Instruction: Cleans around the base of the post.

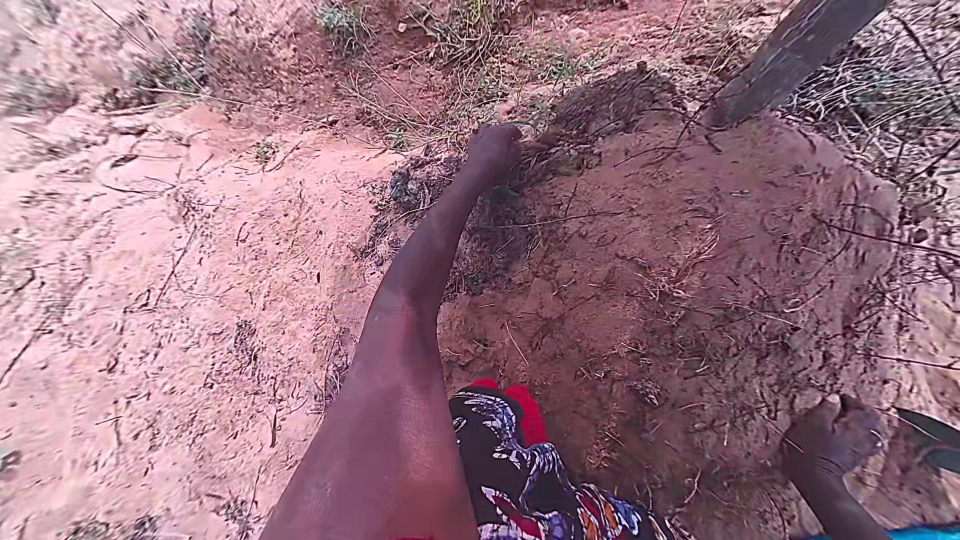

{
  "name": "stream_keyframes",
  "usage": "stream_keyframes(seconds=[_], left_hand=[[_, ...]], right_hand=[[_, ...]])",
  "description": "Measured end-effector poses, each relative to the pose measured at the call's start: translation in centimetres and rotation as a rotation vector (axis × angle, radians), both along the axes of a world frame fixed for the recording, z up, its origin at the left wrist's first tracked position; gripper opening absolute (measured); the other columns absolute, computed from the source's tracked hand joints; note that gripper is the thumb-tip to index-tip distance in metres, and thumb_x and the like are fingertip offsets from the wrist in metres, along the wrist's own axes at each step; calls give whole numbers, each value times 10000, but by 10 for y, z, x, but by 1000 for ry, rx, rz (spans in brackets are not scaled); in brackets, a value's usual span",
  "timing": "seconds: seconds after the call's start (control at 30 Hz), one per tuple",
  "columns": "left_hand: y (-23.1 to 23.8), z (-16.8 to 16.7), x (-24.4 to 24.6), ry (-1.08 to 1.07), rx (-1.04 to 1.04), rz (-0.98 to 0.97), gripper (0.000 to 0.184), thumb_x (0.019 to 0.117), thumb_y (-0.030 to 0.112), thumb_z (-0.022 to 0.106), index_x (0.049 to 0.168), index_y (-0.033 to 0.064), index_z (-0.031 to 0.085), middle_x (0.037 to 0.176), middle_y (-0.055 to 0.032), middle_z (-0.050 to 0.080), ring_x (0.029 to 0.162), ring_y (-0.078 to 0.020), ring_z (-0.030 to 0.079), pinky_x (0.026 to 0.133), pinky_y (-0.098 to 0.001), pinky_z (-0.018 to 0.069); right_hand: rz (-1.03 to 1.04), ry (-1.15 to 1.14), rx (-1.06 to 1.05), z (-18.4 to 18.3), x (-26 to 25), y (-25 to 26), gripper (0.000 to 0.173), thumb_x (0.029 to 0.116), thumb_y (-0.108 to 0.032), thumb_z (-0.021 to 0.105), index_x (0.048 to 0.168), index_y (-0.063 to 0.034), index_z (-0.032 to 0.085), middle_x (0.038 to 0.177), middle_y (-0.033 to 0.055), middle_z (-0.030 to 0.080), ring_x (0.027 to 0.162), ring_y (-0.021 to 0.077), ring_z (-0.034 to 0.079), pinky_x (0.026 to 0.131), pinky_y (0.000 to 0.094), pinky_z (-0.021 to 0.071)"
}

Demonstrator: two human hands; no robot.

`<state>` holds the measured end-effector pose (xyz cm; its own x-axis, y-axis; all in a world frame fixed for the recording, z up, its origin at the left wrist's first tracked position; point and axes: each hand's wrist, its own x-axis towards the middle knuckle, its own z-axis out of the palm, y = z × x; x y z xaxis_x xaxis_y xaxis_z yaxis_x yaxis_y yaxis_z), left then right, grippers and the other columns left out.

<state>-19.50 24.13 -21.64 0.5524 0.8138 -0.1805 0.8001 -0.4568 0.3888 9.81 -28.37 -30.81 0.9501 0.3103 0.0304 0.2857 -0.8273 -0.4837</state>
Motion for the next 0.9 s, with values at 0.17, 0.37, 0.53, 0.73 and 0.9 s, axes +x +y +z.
stream_keyframes(seconds=[0.17,0.37,0.53,0.73,0.9], left_hand=[[4,8,15,27,-13,108,436,970,375,610,1378,225,651,1396,-116,630,1438,-374,418,1144,-692,251],[7,20,35,-99,-285,-35,429,992,253,669,1325,-9,599,1338,-248,601,1264,-384,567,1053,-606,431],[12,14,41,-150,-294,-19,393,941,107,690,1293,-45,605,1283,-255,628,1193,-373,613,1023,-560,470],[19,-16,49,-484,-264,313,381,991,206,663,1293,-20,608,1253,-219,656,1155,-328,655,1015,-528,517],[19,-14,46,-707,-319,322,298,1045,178,590,1222,-55,649,1115,-190,693,906,-223,678,859,-395,553]], right_hand=[[3,-7,8,1,-1,2,470,1099,-175,365,1423,145,480,1496,392,447,1454,501,397,1236,533,248],[-12,-27,14,0,-2,3,468,1097,-171,370,1406,160,489,1476,400,462,1443,506,408,1234,527,248],[-14,-26,14,1,-2,4,461,1095,-154,369,1399,172,490,1462,406,473,1433,513,417,1229,532,255],[-32,-15,8,4,-4,7,462,1092,-150,369,1411,161,491,1481,396,460,1448,502,400,1230,529,255],[-23,-20,-3,3,-3,4,471,1088,-162,365,1405,161,497,1473,401,466,1440,511,409,1226,549,249]])
